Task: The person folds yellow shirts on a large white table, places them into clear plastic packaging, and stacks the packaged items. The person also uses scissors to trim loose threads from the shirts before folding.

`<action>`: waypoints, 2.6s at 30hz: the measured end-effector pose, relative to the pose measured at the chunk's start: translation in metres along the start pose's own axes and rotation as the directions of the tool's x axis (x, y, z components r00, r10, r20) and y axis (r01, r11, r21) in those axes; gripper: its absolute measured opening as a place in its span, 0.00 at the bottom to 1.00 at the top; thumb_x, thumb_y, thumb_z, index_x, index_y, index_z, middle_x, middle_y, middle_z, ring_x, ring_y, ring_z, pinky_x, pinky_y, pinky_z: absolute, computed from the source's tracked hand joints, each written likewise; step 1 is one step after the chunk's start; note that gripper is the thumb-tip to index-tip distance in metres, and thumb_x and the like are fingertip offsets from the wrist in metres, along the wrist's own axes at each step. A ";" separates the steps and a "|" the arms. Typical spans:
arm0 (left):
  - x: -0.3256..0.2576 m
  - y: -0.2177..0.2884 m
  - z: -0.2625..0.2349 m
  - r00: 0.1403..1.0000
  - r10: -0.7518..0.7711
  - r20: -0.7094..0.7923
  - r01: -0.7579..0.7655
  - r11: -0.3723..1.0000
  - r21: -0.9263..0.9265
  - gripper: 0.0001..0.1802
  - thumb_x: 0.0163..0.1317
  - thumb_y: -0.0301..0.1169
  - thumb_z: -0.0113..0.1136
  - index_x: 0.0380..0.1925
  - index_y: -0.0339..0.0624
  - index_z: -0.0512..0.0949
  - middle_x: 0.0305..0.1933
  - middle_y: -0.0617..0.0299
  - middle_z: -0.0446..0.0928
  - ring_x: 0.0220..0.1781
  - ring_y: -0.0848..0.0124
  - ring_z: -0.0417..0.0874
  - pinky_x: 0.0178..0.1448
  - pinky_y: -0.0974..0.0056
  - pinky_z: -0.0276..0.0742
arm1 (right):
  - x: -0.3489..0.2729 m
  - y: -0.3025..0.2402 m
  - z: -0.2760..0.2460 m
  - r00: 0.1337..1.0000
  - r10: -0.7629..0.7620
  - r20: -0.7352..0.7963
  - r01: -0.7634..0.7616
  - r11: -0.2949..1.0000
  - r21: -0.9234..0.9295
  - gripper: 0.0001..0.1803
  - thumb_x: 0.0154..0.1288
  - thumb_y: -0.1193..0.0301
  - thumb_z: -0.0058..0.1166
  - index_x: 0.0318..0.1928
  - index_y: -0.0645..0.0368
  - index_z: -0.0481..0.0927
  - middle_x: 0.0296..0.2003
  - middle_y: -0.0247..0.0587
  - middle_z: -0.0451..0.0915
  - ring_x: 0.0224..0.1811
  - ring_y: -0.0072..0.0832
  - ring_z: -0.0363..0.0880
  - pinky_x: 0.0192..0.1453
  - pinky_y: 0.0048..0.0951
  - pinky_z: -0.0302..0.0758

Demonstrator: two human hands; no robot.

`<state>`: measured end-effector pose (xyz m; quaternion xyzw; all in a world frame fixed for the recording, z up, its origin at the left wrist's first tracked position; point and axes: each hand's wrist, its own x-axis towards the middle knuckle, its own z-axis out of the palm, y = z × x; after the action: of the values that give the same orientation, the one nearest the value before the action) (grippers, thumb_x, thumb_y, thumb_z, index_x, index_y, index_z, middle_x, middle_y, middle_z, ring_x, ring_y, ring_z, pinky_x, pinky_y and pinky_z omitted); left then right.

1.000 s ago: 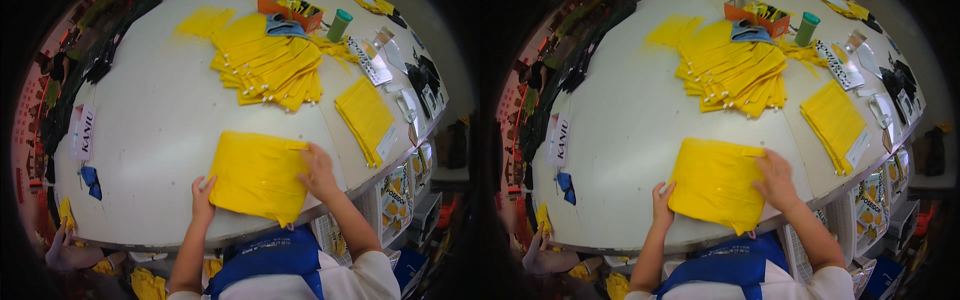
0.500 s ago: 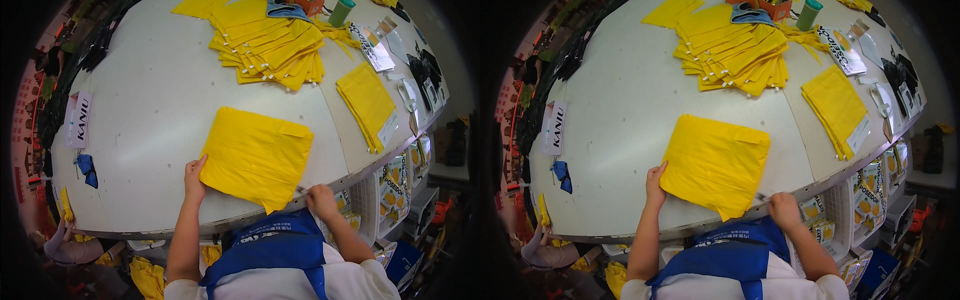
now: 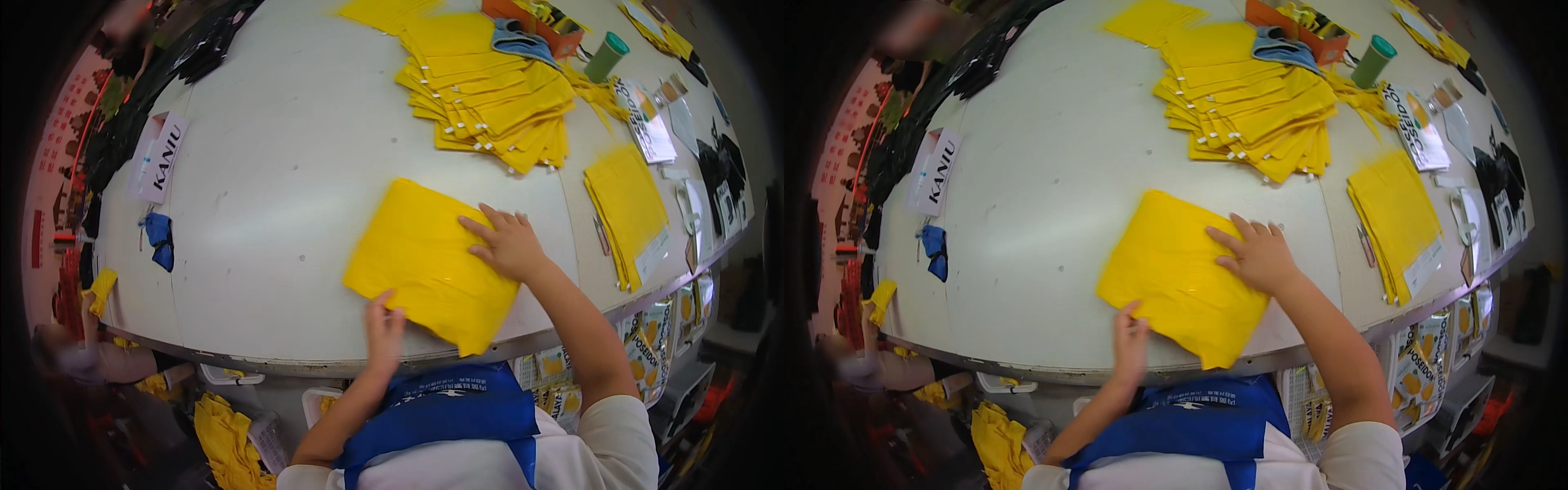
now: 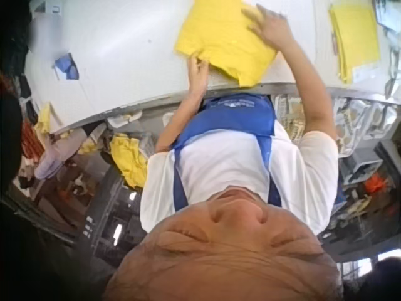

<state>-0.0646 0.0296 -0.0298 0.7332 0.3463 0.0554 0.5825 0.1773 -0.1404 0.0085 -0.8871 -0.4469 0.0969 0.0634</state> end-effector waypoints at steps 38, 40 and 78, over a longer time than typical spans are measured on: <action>-0.025 0.013 0.048 0.709 -0.394 0.585 0.698 0.272 -0.662 0.21 0.68 0.37 0.49 0.60 0.45 0.66 0.55 0.62 0.73 0.57 0.70 0.73 0.55 0.63 0.72 | -0.054 -0.123 -0.002 0.987 -0.151 0.047 0.154 0.984 -0.087 0.57 0.31 0.45 0.68 0.59 0.70 0.64 0.50 0.62 0.69 0.54 0.49 0.68 0.64 0.61 0.54; -0.022 0.001 0.048 0.765 -0.339 0.548 0.639 0.508 -0.578 0.20 0.67 0.34 0.50 0.58 0.40 0.67 0.55 0.62 0.73 0.57 0.71 0.72 0.57 0.66 0.70 | -0.044 -0.117 0.004 0.984 -0.111 0.137 0.129 0.982 -0.134 0.54 0.34 0.47 0.68 0.59 0.70 0.64 0.47 0.59 0.71 0.52 0.48 0.70 0.66 0.62 0.51; 0.097 0.286 0.503 -0.357 0.730 0.584 -0.918 -0.390 -0.074 0.03 0.57 0.34 0.50 0.29 0.53 0.74 0.24 0.66 0.78 0.25 0.64 0.81 0.30 0.59 0.72 | -0.412 -0.004 0.022 0.033 0.939 0.343 0.511 -0.311 0.801 0.38 0.40 0.81 0.59 0.58 0.65 0.67 0.51 0.46 0.75 0.52 0.39 0.76 0.54 0.36 0.73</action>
<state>0.3793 -0.3486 0.0362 0.8037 -0.5102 0.2663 0.1511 -0.0705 -0.4687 0.0353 -0.4211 0.3857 -0.1207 0.8120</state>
